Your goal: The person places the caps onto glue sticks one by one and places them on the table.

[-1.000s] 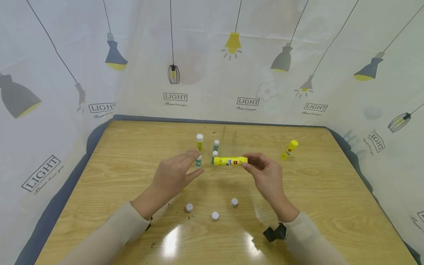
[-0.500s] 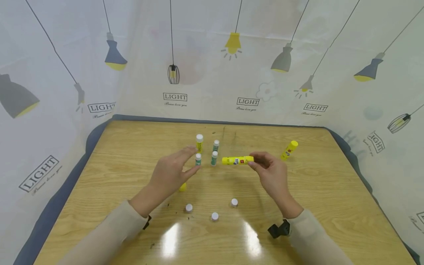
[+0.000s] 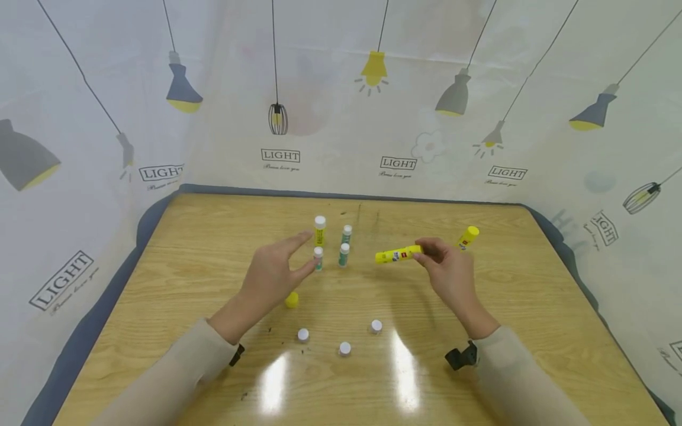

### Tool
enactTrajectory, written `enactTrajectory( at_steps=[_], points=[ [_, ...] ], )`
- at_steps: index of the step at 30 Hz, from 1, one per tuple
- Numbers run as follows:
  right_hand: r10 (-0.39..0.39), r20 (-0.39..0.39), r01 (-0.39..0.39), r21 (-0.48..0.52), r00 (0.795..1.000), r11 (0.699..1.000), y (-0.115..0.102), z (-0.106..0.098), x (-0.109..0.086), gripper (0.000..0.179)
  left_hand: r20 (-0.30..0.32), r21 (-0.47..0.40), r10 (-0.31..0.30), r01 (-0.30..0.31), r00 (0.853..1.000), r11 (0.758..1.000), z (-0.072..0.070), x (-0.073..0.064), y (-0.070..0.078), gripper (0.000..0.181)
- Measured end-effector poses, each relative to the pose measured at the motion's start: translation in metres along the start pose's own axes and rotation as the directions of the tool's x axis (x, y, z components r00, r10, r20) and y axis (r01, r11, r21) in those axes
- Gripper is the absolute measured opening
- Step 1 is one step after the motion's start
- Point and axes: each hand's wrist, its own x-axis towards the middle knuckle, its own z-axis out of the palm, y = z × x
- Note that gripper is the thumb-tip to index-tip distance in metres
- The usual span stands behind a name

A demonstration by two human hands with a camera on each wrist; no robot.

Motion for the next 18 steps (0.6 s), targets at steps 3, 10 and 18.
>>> enactTrajectory(
  at_steps=[3, 10, 18],
  points=[
    [-0.010, -0.012, 0.010, -0.037, 1.000, 0.999, 0.004, -0.004, 0.003, 0.025, 0.004, -0.027, -0.052, 0.052, 0.999, 0.998, 0.002, 0.003, -0.002, 0.047],
    [-0.005, -0.008, 0.005, -0.064, 1.000, 0.998, 0.012, -0.009, 0.006, 0.025, 0.063, -0.083, -0.175, 0.180, 0.983, 0.980, 0.005, 0.005, -0.006, 0.049],
    [-0.060, -0.034, 0.054, -0.156, 0.998, 0.986, 0.021, -0.021, 0.016, 0.023, 0.172, -0.118, -0.301, 0.323, 0.938, 0.939, 0.006, 0.006, -0.010, 0.050]
  ],
)
